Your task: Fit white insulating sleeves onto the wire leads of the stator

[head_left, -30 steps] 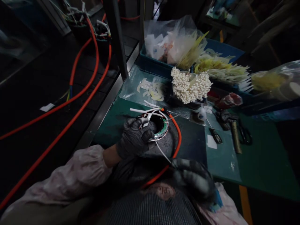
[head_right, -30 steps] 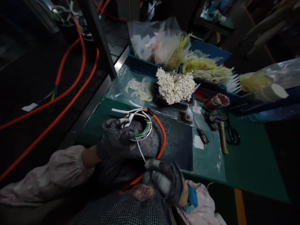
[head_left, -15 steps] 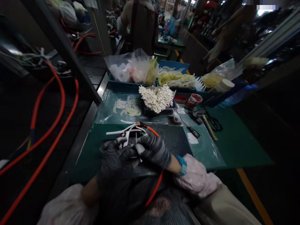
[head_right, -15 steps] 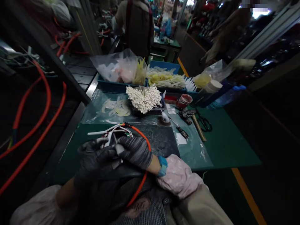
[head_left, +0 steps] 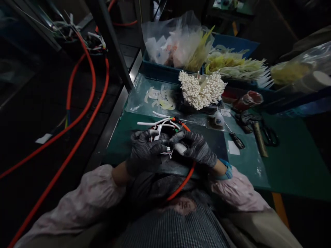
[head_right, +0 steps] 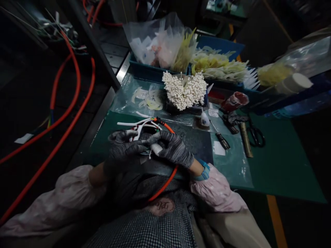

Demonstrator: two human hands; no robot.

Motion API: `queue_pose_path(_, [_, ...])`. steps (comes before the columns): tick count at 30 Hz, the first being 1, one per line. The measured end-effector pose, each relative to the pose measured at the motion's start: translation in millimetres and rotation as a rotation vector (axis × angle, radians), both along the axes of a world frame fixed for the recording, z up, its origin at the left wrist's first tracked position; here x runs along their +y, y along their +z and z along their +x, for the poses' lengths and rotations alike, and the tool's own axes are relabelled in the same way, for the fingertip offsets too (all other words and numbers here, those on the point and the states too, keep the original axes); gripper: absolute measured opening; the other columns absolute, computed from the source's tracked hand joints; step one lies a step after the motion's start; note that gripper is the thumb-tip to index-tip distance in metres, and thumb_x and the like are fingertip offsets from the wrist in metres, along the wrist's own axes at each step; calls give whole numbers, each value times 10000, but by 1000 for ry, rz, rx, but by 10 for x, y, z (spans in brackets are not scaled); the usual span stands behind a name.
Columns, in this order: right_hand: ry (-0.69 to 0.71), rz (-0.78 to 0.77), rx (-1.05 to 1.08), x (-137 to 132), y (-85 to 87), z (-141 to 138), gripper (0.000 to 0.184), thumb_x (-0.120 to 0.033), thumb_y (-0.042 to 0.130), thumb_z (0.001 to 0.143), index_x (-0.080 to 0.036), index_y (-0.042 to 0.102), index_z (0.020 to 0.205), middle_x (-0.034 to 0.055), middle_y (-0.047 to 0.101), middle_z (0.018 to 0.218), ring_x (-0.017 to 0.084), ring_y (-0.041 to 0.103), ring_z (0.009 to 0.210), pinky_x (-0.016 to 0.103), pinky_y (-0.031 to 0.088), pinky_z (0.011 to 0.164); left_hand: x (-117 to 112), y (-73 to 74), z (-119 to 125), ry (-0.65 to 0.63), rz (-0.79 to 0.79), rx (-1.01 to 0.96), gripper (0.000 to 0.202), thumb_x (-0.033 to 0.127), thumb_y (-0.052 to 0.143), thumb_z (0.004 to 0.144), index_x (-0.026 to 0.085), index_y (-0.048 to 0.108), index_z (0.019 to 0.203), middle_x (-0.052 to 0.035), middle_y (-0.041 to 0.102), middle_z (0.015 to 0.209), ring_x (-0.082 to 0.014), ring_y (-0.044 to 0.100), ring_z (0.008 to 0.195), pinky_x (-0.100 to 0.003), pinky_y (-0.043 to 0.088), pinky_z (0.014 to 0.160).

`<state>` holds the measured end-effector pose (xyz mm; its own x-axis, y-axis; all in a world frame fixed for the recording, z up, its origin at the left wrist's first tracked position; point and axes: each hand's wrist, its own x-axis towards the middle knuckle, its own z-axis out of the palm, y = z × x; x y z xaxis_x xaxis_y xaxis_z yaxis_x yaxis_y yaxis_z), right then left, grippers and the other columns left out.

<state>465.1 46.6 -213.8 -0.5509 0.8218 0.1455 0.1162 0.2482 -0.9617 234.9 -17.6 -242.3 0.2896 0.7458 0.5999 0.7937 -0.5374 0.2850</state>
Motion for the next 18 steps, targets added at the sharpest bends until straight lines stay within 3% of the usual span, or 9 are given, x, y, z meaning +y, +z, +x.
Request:
queue_pose_path(4, [59,51,-39,-2,15,20,108,-270,706,974,-233,790,1031,27,826,965,187,788,852,349,683,777,-8,-1,-4,-3,-56,8,83,399,816,908,319,817,928,-23,839,1034,-346,725,1170,-590,491,999])
queue_pose_path(8, [246,285,-98,-90,-36,66,183,-336,660,1051,-255,823,1074,56,823,1041,208,776,954,414,666,929,-25,-39,-8,-25,-102,-16,104,369,823,897,340,813,997,-25,828,995,-364,708,1216,-611,503,1023])
queue_pose_path(12, [58,216,-144,-258,-160,89,251,-499,732,1053,-283,817,1150,70,811,1227,268,765,1125,477,642,1033,-38,6,-13,-39,-141,-14,104,358,793,920,336,807,1021,-34,834,1034,-375,698,1226,-636,475,1039])
queue_pose_path(14, [65,252,-71,-324,-188,101,217,-482,699,1084,-306,809,1147,49,816,1226,260,774,1133,457,653,1017,-44,15,-14,-43,-147,-14,60,354,786,926,329,800,979,-21,843,1018,-375,693,1240,-645,458,1053])
queue_pose_path(16, [210,386,-14,-361,-166,99,233,-433,614,1130,-303,807,1126,36,834,1135,235,795,1061,407,667,956,-52,-15,-8,-53,-162,-30,25,338,792,924,327,793,947,-4,849,1003,-366,681,1271,-632,462,1068])
queue_pose_path(18, [279,418,-26,-368,-112,52,254,-410,583,1136,-271,794,1110,33,832,1034,213,801,952,358,671,869,-62,-80,8,-25,-216,-19,45,350,817,908,339,800,947,-1,851,1044,-354,664,1302,-612,470,1090])
